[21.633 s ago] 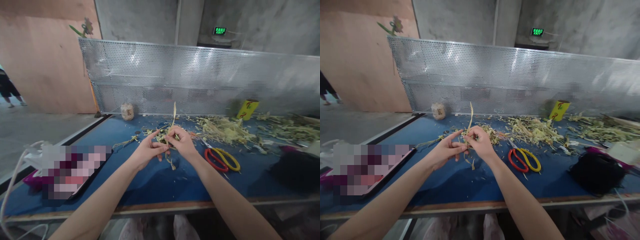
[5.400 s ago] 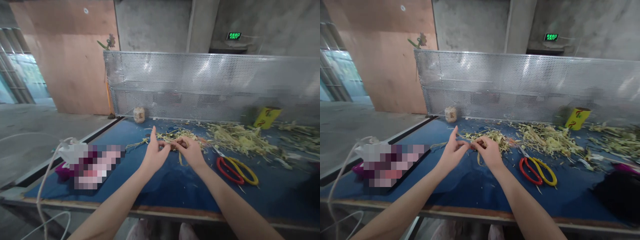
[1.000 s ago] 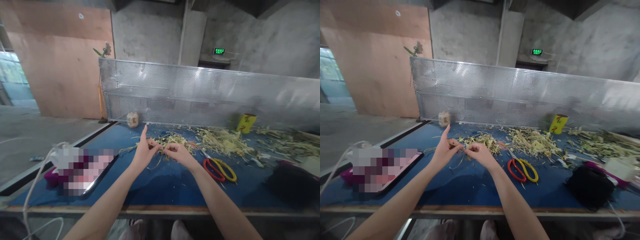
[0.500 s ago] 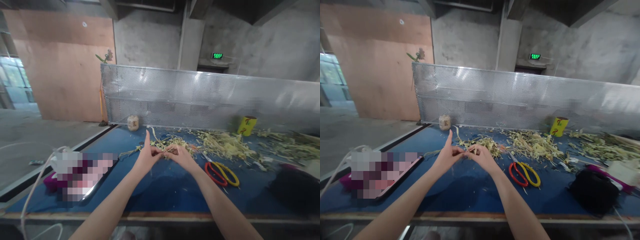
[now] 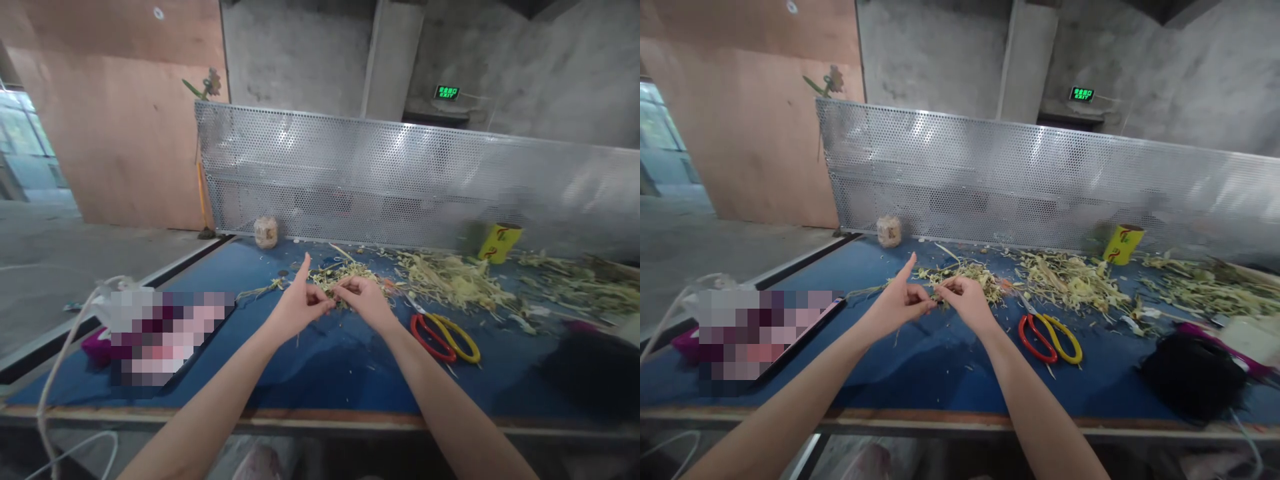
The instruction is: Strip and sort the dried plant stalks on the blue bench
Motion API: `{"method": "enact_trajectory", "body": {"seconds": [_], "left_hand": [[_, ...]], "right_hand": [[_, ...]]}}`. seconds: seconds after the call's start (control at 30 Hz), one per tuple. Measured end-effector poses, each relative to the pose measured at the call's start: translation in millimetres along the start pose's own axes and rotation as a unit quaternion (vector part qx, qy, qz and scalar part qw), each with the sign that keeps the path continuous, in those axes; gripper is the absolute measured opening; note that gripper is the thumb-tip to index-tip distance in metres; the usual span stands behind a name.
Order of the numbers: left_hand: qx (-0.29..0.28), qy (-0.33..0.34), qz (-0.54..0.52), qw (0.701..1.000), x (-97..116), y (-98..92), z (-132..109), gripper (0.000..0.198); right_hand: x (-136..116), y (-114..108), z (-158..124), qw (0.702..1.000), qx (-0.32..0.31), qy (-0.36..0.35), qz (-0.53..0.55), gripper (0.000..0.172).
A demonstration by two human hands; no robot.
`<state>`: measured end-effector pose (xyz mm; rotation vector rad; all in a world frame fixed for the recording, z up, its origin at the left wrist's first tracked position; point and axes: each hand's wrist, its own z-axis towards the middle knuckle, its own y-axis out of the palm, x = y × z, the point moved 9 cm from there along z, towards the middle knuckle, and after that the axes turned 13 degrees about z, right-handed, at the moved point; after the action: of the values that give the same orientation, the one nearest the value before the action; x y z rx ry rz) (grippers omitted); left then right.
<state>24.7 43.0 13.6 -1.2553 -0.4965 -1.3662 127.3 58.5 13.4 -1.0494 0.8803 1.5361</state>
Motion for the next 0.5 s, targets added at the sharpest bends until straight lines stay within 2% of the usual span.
{"method": "enact_trajectory", "body": {"seconds": [0.2, 0.33, 0.4, 0.5], "left_hand": [[-0.008, -0.010, -0.023, 1.000, 7.1, 0.9, -3.6, 0.099], [0.035, -0.022, -0.048, 0.998, 5.6, -6.1, -4.6, 0.107], [0.055, -0.022, -0.069, 0.996, 3.6, -8.2, -3.7, 0.108], [0.050, -0.022, -0.107, 0.993, 0.8, -4.7, -0.9, 0.105]], "right_hand": [[8.2, -2.8, 0.0, 0.997, 0.004, 0.033, 0.069, 0.023], [10.3, 1.7, 0.0, 0.988, -0.030, 0.048, 0.145, 0.027], [6.3, 3.7, -0.6, 0.990, -0.044, 0.034, 0.132, 0.025], [-2.0, 6.6, -2.5, 0.994, -0.056, 0.005, 0.094, 0.022]]}}
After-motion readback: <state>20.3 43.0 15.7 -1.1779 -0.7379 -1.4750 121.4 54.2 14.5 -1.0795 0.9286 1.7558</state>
